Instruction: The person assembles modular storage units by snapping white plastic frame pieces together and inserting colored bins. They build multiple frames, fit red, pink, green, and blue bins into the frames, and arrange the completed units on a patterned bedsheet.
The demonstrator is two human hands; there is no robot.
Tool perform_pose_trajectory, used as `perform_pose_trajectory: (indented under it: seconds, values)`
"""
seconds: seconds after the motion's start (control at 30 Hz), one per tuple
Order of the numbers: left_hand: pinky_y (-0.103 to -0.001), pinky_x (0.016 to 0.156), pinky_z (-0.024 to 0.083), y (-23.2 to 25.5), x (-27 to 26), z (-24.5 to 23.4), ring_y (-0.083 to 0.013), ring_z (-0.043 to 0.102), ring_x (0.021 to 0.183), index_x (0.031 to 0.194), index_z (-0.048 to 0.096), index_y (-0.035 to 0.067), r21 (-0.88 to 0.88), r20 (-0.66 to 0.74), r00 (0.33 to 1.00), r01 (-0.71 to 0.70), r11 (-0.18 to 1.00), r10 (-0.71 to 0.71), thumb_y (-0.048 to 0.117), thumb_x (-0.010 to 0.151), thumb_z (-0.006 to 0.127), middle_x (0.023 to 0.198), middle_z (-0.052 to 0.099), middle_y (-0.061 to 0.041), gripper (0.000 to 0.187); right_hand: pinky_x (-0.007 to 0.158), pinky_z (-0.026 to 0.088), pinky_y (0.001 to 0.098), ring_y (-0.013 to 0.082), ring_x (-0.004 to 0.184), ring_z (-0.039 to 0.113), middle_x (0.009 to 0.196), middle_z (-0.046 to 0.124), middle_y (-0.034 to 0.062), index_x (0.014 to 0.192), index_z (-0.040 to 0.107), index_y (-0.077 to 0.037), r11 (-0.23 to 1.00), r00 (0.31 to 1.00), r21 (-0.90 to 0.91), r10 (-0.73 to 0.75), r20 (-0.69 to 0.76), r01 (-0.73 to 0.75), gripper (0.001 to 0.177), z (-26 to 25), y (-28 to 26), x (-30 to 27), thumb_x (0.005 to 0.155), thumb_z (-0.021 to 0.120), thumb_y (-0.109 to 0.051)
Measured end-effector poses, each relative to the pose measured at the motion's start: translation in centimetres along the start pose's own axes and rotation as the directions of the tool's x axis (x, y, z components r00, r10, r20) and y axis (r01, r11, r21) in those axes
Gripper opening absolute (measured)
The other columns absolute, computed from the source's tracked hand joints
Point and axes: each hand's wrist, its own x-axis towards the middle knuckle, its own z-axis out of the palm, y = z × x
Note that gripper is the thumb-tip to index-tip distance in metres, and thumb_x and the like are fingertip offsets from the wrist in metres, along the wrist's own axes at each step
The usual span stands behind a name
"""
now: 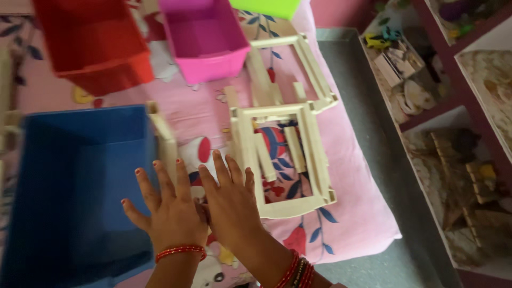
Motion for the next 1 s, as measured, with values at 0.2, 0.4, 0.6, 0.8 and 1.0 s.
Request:
perform_pose_trajectory:
  seconds: [0.2,0.4,0.6,0.8,1.0]
  values:
    - [-0.076,0.109,0.003,-6.4,1.3,-2.8,-0.0397,0.0,0.157,0.16,0.025,0.028,0.217,0.083,0.983,0.142,0.966,-0.163,0.04,0.084,0.065,0.169,0.018,-0.016,0.087,0.111,0.026,0.0669,0.0425,0.146,0.028,0.16,0.029,0.0231,0.15,0.038,-0.007,0.994,0.99,0.088,0.052,0.13,-0.064,0.081,1.7,-6.4,2.1,0.082,0.078,-0.028]
    - [-0.078,0.108,0.006,-11.0,2.3,-4.2,-0.0365,-0.003,0.157,0.16,0.018,0.033,0.264,0.211,0.933,0.232,0.936,-0.291,0.047,0.079,0.071,0.17,0.012,-0.011,0.098,0.111,0.032,0.0608,0.0457,0.145,0.026,0.162,0.021,0.0234,0.154,0.029,-0.01,0.978,0.965,0.124,0.139,0.223,-0.17,0.091,3.7,-10.2,3.7,0.082,0.081,-0.028]
    - [-0.078,0.107,0.011,-14.8,3.2,-3.2,-0.0369,-0.002,0.159,0.162,0.016,0.037,0.318,0.205,0.896,0.321,0.892,-0.395,0.051,0.074,0.076,0.172,0.008,-0.012,0.107,0.108,0.039,0.0584,0.0433,0.147,0.027,0.164,0.013,0.0234,0.159,0.022,-0.016,0.956,0.906,0.105,0.22,0.361,-0.274,0.096,5.4,-10.8,4.2,0.083,0.081,-0.021]
    - [-0.078,0.107,0.015,-18.0,4.9,-1.5,-0.0417,0.0,0.155,0.163,0.014,0.037,0.361,0.246,0.81,0.432,0.826,-0.532,0.053,0.073,0.079,0.171,0.004,-0.012,0.112,0.106,0.045,0.0534,0.0449,0.14,0.037,0.166,0.009,0.0246,0.158,0.029,-0.023,0.929,0.894,0.147,0.272,0.355,-0.341,0.089,7.1,-9.6,5.5,0.084,0.076,-0.013]
    - [-0.066,0.099,0.043,-20.0,6.1,-0.5,-0.0402,0.034,0.145,0.162,0.019,0.039,0.193,0.229,0.765,0.57,0.798,-0.602,0.033,0.075,0.08,0.172,0.01,-0.011,0.107,0.106,0.049,0.0454,0.043,0.13,0.054,0.162,0.024,0.0228,0.147,0.049,-0.02,0.841,0.857,0.283,0.339,0.389,-0.461,0.079,7.7,-8.9,7.4,0.075,0.066,0.006]
